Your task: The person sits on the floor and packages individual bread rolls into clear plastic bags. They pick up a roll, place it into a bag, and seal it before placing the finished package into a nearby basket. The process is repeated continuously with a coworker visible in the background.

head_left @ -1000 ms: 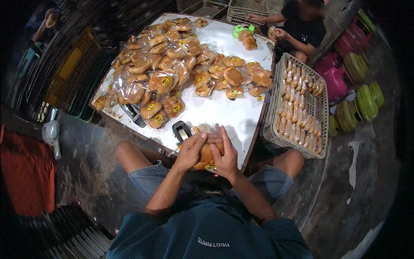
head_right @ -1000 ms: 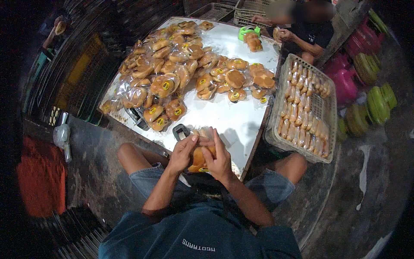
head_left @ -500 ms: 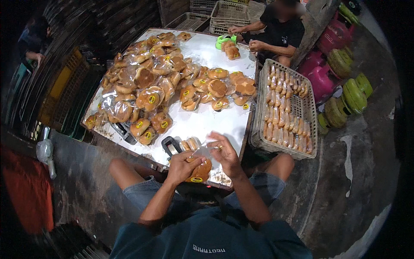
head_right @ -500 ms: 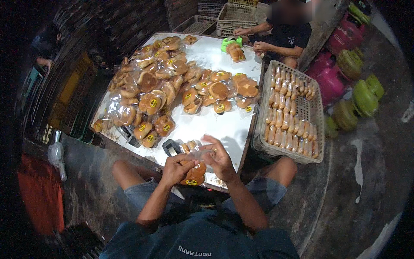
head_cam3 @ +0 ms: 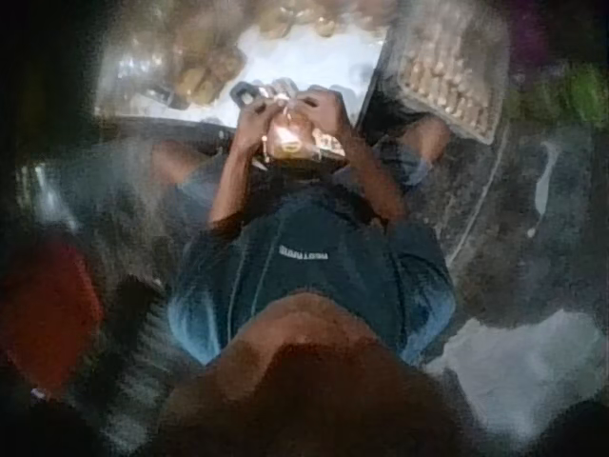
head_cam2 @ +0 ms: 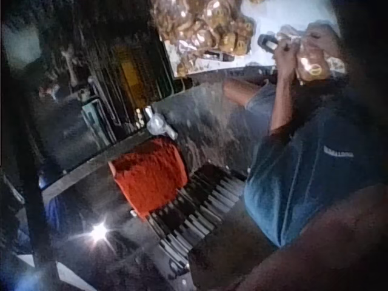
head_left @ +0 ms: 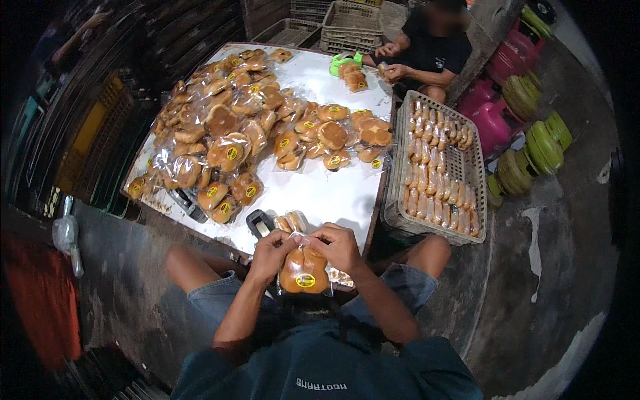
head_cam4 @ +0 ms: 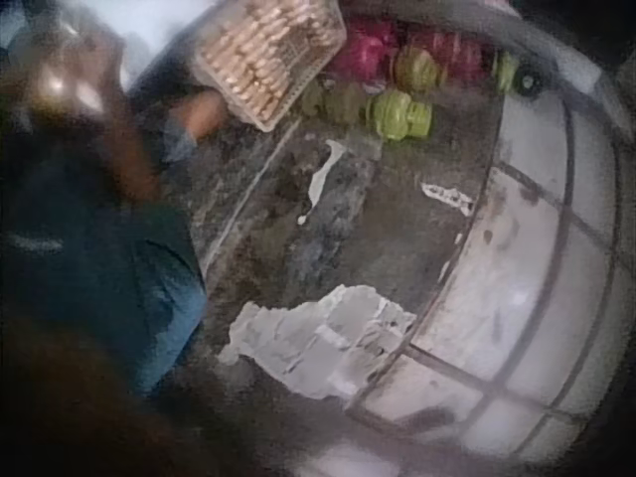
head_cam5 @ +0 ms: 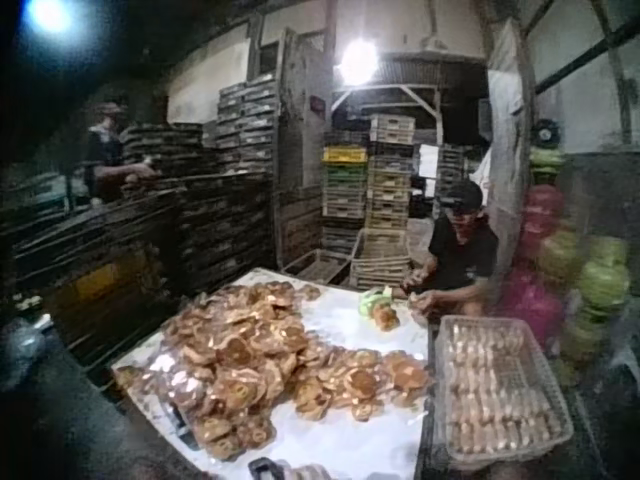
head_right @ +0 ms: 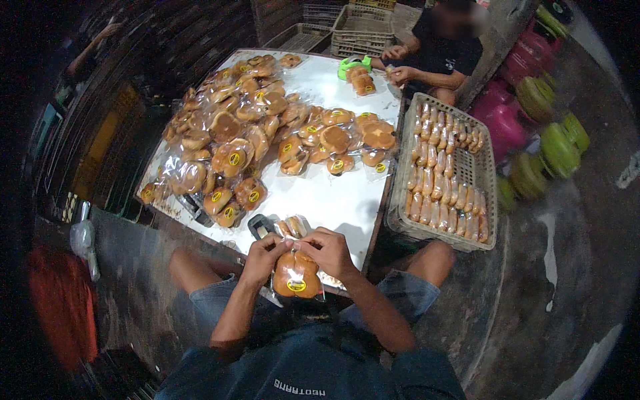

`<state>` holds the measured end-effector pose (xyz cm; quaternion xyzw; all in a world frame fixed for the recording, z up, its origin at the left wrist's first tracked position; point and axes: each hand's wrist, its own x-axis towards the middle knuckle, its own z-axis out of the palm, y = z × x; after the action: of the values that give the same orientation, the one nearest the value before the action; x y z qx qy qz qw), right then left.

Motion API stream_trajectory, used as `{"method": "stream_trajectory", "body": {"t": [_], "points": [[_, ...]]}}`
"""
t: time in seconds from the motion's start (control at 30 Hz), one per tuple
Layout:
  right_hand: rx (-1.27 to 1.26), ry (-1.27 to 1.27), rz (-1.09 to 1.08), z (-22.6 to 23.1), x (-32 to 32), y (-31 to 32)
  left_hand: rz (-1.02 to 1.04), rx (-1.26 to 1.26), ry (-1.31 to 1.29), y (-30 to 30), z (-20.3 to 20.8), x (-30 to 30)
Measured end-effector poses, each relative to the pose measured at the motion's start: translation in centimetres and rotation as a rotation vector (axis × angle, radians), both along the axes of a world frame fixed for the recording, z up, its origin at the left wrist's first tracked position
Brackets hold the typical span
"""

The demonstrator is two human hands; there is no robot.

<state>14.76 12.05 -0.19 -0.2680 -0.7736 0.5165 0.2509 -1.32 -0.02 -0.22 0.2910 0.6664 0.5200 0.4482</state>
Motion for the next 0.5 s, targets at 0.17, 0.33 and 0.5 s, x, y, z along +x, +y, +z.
{"method": "stream_trajectory", "body": {"t": [0.17, 0.33, 0.5], "points": [[-0.365, -0.077, -0.052, -4.0, -1.6, -4.0, 0.382, 0.166, 0.285, 0.2, -4.0, 1.6], [-1.057, 0.305, 0.085, -6.7, -2.5, -7.3, 0.545, 0.393, 0.31, -1.3, -5.4, 2.5], [-0.821, 0.33, -0.075, -7.3, -3.7, -8.4, 0.405, 0.211, -0.811, -3.1, -3.4, 2.8]]}}
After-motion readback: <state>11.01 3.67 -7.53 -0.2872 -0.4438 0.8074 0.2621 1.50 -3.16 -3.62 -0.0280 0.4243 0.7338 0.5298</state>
